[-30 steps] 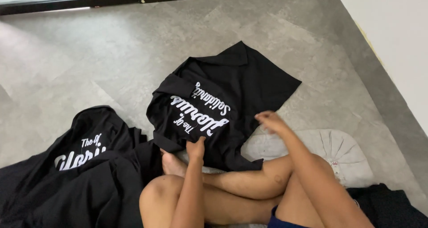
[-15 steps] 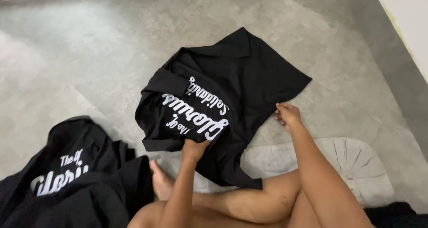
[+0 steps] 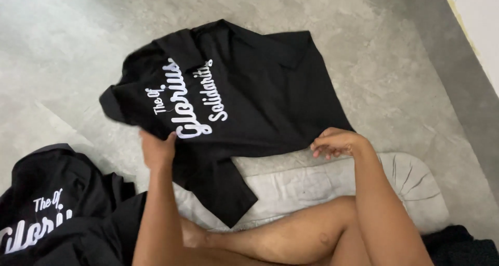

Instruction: The person sits on a mat on the floor and folds a black t-shirt by hand. They smooth the fabric, fold the sleeves inward, fold the shirt in half, and then fold it again into a compact rectangle. The folded shirt is placed on top of a stack of other folded shirts.

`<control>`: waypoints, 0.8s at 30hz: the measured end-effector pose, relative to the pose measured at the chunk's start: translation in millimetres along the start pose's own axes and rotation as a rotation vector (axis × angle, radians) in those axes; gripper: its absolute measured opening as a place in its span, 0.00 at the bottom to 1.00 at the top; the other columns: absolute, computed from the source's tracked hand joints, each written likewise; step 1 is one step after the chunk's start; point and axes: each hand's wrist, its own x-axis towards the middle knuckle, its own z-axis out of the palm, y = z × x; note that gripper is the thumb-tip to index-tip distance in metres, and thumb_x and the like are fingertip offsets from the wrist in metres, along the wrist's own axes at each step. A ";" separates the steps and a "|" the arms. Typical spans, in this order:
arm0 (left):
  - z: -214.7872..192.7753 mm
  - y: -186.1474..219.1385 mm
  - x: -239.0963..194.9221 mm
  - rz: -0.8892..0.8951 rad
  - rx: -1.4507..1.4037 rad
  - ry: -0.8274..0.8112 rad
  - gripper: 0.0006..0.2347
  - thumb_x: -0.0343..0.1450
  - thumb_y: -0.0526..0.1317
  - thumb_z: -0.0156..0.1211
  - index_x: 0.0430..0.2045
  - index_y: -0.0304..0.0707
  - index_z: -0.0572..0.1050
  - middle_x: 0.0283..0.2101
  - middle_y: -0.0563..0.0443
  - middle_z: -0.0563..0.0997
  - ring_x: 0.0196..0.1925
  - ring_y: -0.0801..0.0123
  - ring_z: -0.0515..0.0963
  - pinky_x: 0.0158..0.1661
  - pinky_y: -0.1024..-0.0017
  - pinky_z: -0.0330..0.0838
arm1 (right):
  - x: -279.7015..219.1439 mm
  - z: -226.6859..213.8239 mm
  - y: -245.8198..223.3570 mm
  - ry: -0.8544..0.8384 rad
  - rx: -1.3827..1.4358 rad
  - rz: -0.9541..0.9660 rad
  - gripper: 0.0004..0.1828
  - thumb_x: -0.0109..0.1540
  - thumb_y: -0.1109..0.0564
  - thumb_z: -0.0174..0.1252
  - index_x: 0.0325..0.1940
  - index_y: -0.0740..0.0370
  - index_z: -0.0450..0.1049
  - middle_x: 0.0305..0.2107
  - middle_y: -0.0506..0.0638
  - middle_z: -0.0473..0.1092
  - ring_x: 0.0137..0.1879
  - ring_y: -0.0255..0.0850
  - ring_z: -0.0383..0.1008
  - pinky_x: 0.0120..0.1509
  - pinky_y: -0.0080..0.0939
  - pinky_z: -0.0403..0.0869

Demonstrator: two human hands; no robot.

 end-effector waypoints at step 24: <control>-36.3 -58.5 -107.8 -0.301 -0.500 -0.226 0.25 0.66 0.51 0.52 0.54 0.35 0.65 0.56 0.38 0.67 0.61 0.52 0.62 0.58 0.56 0.56 | 21.4 54.6 40.1 0.686 -0.782 -0.343 0.13 0.58 0.46 0.53 0.46 0.45 0.74 0.41 0.51 0.74 0.50 0.49 0.73 0.51 0.49 0.70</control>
